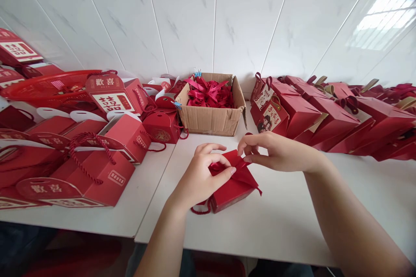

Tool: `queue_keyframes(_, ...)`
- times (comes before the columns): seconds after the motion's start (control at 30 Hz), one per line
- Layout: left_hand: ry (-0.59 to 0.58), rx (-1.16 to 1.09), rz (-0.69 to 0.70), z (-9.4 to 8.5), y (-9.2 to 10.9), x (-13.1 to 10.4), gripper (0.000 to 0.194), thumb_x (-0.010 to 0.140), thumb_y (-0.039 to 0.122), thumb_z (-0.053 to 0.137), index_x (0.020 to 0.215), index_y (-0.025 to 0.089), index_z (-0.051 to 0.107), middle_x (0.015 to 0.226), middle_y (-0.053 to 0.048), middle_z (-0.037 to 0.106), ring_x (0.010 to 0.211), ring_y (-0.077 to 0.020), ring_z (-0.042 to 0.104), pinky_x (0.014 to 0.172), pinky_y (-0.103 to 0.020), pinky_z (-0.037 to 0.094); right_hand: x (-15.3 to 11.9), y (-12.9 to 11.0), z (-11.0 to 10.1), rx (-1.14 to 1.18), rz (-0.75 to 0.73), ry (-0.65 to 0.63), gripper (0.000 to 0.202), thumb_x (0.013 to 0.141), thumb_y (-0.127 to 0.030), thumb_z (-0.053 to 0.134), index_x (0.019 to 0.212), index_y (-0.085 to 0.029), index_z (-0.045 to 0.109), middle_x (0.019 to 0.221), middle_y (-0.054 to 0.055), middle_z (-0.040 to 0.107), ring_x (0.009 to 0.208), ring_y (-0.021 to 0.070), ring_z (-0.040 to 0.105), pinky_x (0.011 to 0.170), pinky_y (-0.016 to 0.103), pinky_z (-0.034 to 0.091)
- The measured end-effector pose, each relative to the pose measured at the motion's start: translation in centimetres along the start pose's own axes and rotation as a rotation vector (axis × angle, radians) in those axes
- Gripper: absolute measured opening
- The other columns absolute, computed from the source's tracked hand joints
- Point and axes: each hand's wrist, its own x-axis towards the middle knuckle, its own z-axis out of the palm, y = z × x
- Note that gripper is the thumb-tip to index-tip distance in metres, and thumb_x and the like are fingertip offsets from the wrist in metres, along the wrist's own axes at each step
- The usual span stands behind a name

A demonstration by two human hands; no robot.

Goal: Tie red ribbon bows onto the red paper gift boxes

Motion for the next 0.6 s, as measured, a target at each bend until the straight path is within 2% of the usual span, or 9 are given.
queue_keyframes(0.23, -0.007, -0.023, -0.037, -0.01, -0.04, -0.03, 0.014, 0.08, 0.038, 0.064, 0.077, 0.027, 0.071, 0.129, -0.005, 0.054, 0.126, -0.0263, 0.044, 0.102, -0.042, 0.042, 0.1, 0.12, -0.07, -0.012, -0.007, 0.002, 0.009, 0.09, -0.02, 0.049, 0.095, -0.019, 0.057, 0.075, 0.001, 0.062, 0.064, 0.012, 0.053, 0.058, 0.024, 0.041)
queue_keyframes(0.6, -0.038, -0.026, -0.061, -0.2, -0.03, 0.09, 0.013, 0.079, 0.037, 0.064, 0.076, 0.026, 0.07, 0.131, -0.007, 0.057, 0.133, -0.0286, 0.038, 0.111, -0.051, 0.03, 0.02, 0.23, -0.26, -0.025, -0.035, 0.012, 0.008, 0.087, -0.014, 0.05, 0.089, -0.019, 0.055, 0.082, 0.001, 0.064, 0.068, 0.0114, 0.054, 0.06, 0.023, 0.041)
